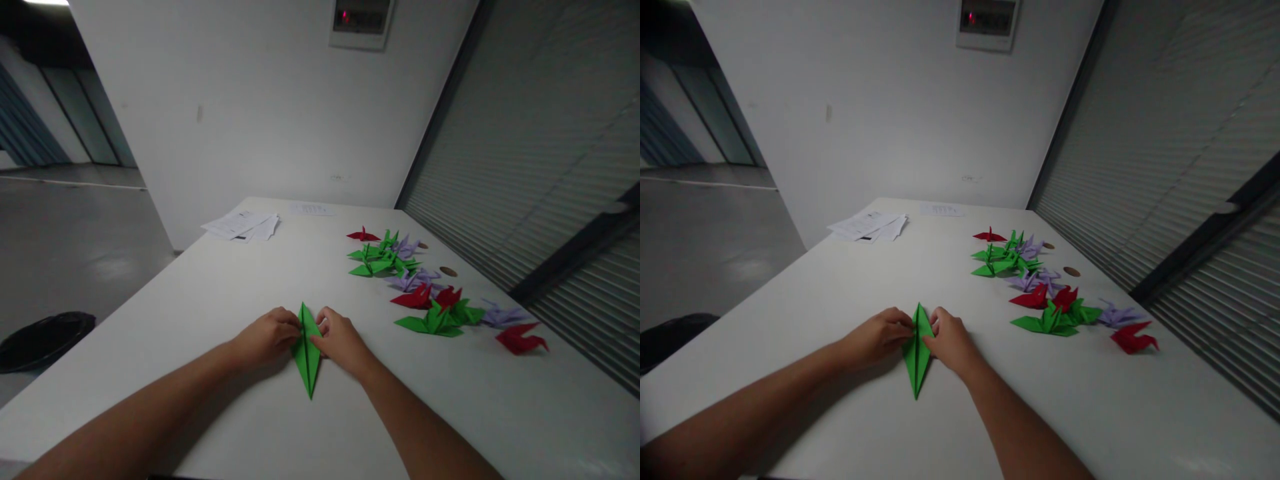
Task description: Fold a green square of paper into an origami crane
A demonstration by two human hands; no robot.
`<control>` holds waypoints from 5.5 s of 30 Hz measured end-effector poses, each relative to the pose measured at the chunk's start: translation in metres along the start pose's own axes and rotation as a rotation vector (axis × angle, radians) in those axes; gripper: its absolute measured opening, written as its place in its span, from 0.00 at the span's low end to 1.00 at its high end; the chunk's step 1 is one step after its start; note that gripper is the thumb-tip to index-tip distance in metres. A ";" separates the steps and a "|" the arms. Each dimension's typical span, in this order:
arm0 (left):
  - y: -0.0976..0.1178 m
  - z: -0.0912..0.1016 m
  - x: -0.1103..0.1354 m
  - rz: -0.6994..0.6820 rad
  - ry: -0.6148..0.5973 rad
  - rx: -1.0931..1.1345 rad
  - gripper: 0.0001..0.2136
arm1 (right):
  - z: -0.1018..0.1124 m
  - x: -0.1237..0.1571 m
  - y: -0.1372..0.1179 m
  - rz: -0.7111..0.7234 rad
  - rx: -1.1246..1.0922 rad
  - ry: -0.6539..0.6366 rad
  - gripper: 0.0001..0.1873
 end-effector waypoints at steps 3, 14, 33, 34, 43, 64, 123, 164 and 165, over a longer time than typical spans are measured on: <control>0.011 -0.006 -0.001 -0.089 -0.100 0.003 0.10 | 0.005 0.001 -0.005 0.033 0.158 0.041 0.13; 0.022 -0.006 0.002 -0.141 -0.195 -0.072 0.14 | 0.010 0.002 -0.009 0.117 0.262 -0.014 0.10; 0.003 -0.016 0.016 -0.104 -0.333 -0.204 0.24 | 0.016 0.003 0.007 -0.050 -0.093 -0.213 0.07; 0.003 -0.017 0.016 -0.098 -0.339 -0.205 0.24 | 0.015 0.002 0.008 -0.054 -0.118 -0.221 0.06; 0.000 -0.019 0.016 -0.069 -0.362 -0.204 0.24 | 0.016 -0.002 0.010 0.006 -0.212 -0.177 0.05; 0.004 -0.015 0.015 -0.076 -0.338 -0.141 0.23 | 0.015 -0.001 -0.008 0.264 0.302 0.057 0.09; 0.008 -0.022 0.012 -0.039 -0.365 -0.178 0.28 | 0.031 0.032 -0.030 0.496 0.087 -0.506 0.36; 0.016 -0.009 0.015 -0.080 -0.357 -0.276 0.23 | 0.032 0.020 -0.020 0.626 0.472 -0.273 0.28; 0.016 -0.007 0.014 -0.079 -0.348 -0.286 0.23 | 0.032 0.021 -0.021 0.630 0.489 -0.273 0.27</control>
Point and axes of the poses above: each hand's wrist, its own x-axis away from the middle knuckle, its own z-axis out of the back of the hand, y = z × x, the point moved 7 cm from there along -x, towards the middle knuckle, and after that the axes turned 7 degrees about x, right-handed, at the moved point
